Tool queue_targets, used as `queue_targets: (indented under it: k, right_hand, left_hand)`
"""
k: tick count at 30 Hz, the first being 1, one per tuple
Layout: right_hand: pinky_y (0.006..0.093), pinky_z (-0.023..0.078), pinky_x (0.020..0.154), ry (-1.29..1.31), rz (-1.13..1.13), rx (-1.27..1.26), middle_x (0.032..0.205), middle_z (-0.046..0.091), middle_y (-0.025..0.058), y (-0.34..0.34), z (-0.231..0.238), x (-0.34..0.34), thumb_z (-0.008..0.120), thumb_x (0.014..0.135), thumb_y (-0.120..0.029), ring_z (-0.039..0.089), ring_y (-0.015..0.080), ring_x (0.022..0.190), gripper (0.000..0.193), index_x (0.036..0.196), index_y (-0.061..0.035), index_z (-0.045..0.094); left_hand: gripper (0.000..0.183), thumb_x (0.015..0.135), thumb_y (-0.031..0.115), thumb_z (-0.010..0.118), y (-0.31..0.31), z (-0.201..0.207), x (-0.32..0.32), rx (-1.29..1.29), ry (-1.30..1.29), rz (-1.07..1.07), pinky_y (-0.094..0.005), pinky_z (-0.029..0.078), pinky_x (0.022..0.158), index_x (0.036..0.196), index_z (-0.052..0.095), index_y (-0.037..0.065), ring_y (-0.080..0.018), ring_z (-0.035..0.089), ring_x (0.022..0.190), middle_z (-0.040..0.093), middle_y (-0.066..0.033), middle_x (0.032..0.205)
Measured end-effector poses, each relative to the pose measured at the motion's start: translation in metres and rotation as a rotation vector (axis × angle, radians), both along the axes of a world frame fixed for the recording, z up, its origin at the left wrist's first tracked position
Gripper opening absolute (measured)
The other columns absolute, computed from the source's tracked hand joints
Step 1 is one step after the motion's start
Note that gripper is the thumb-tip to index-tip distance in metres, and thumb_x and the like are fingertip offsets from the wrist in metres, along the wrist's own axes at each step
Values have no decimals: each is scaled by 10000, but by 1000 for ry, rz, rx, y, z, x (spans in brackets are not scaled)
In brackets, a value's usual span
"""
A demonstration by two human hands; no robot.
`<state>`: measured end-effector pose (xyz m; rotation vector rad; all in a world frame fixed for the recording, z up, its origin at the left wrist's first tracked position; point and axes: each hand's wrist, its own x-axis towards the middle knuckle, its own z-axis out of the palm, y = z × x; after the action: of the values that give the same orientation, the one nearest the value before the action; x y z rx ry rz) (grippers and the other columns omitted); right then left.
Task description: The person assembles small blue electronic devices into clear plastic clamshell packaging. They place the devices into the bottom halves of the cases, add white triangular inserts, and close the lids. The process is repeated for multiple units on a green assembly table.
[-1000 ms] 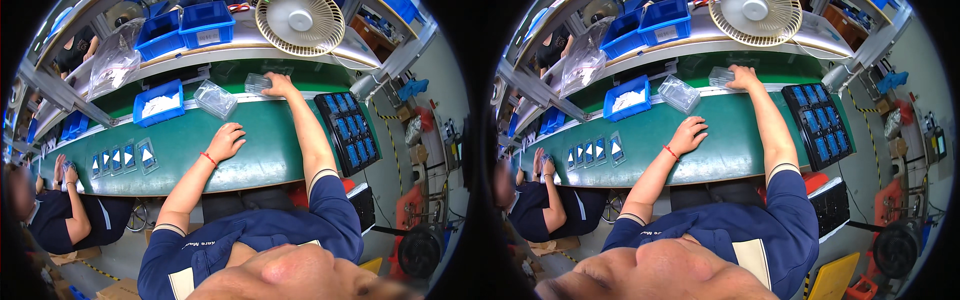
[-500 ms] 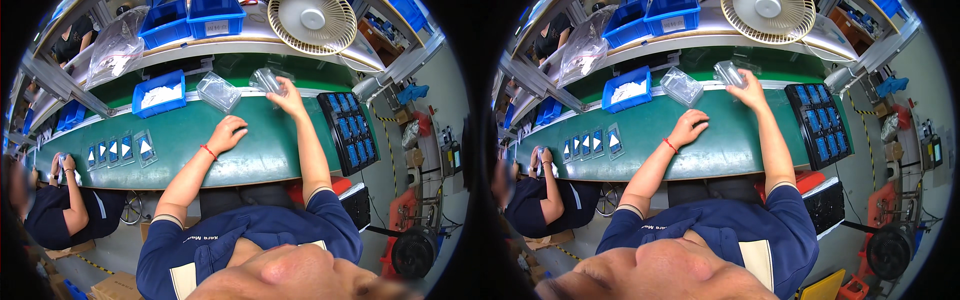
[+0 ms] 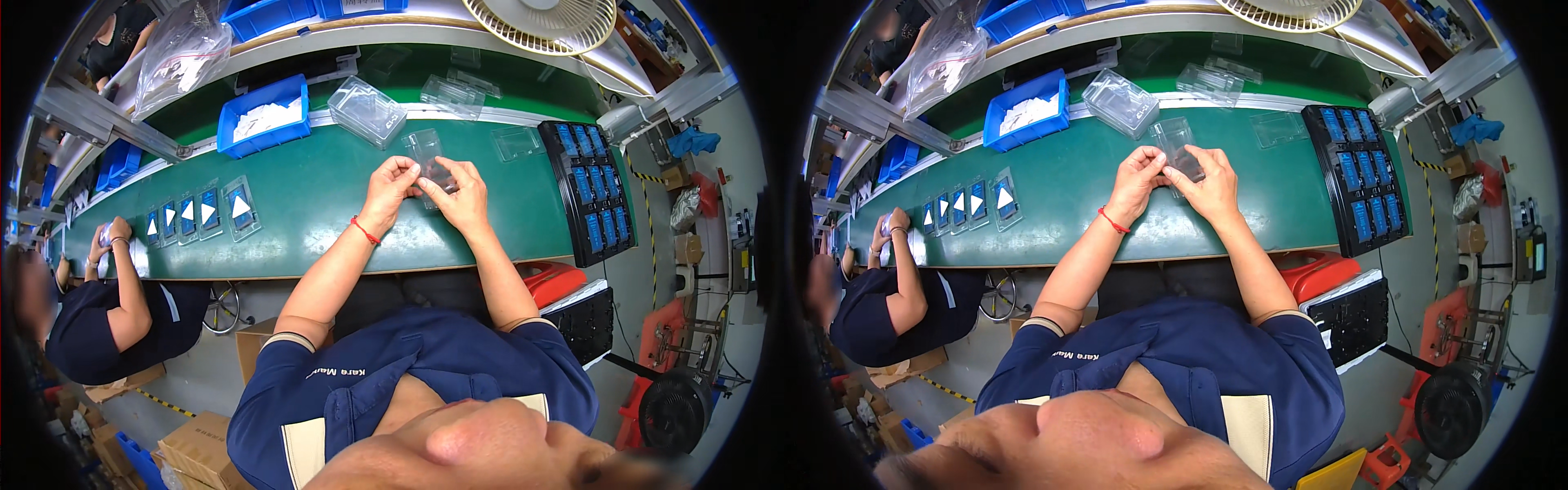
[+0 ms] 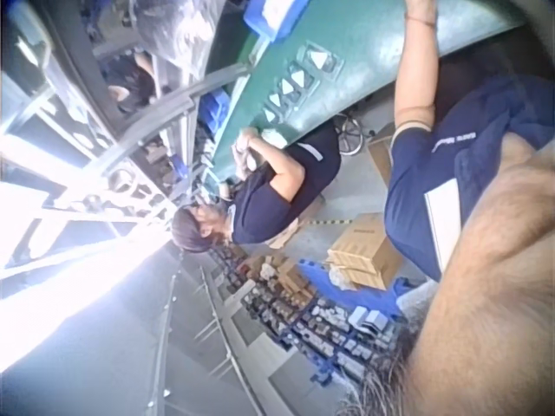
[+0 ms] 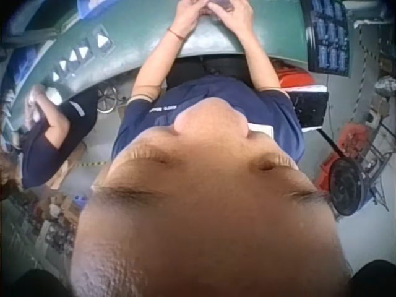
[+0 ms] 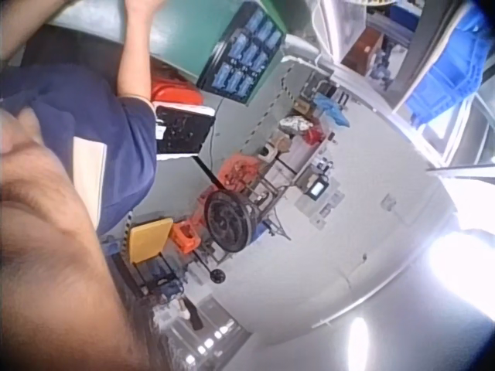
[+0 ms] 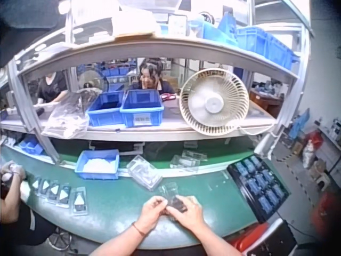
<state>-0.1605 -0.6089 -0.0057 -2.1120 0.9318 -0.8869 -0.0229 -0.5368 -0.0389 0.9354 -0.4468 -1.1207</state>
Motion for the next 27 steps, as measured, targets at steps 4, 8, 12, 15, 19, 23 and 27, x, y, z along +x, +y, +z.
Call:
queue_targets:
  k: [4, 8, 12, 15, 19, 23, 27]
  right_hand:
    - [359, 530, 733, -66, 23, -213, 1017, 614, 159, -4, -10, 3, 804, 703, -362, 644, 293, 887, 478, 1030, -39, 674]
    - [319, 518, 718, -153, 92, -37, 1013, 610, 134, -6, -16, 5, 791, 738, -283, 643, 245, 839, 343, 934, -30, 668]
    - [245, 475, 659, -344, 161, 421, 946, 614, 65, -14, -25, 3, 743, 805, -202, 594, 117, 755, 223, 894, -19, 649]
    - [197, 420, 608, -425, 170, 593, 757, 606, -27, -16, -23, 1, 681, 863, -172, 525, 40, 692, 146, 911, -37, 649]
    - [225, 480, 666, -433, 149, 714, 960, 598, 66, -21, -19, -10, 774, 778, -170, 550, 87, 743, 337, 1021, -11, 605]
    - [225, 484, 681, -515, 158, 691, 998, 581, 75, -19, -18, -10, 820, 718, -154, 529, 89, 786, 541, 1146, 8, 530]
    - [223, 455, 722, -414, 176, 549, 1040, 553, 73, -12, -18, -9, 866, 652, -155, 499, 97, 852, 643, 1167, 7, 517]
  left_hand:
    - [103, 918, 158, 620, 4, -4, 6, -37, -44, -64, -273, 522, 685, 895, 585, 65, -114, 607, 760, 617, -12, 836]
    - [131, 895, 172, 653, 4, -5, 6, -111, -135, -64, -234, 469, 657, 866, 598, 56, -86, 565, 732, 603, 1, 799]
    - [114, 892, 148, 648, 4, -4, 8, -118, -152, -63, -227, 458, 665, 847, 600, 55, -82, 551, 702, 600, 3, 786]
    - [96, 887, 126, 640, 7, -4, 14, -54, -126, -68, -240, 472, 645, 829, 608, 56, -89, 559, 701, 605, -6, 786]
    - [98, 862, 120, 654, 14, 7, 37, 210, -182, -131, -240, 470, 576, 801, 627, 48, -91, 543, 636, 603, -13, 761]
    - [111, 845, 135, 695, 12, 2, 37, 324, -893, 352, -208, 440, 536, 870, 673, 30, -69, 517, 594, 611, 4, 739]
    - [143, 870, 96, 671, 18, 22, 15, 4, -414, 11, -185, 397, 459, 983, 667, 8, -32, 495, 547, 609, 13, 741]
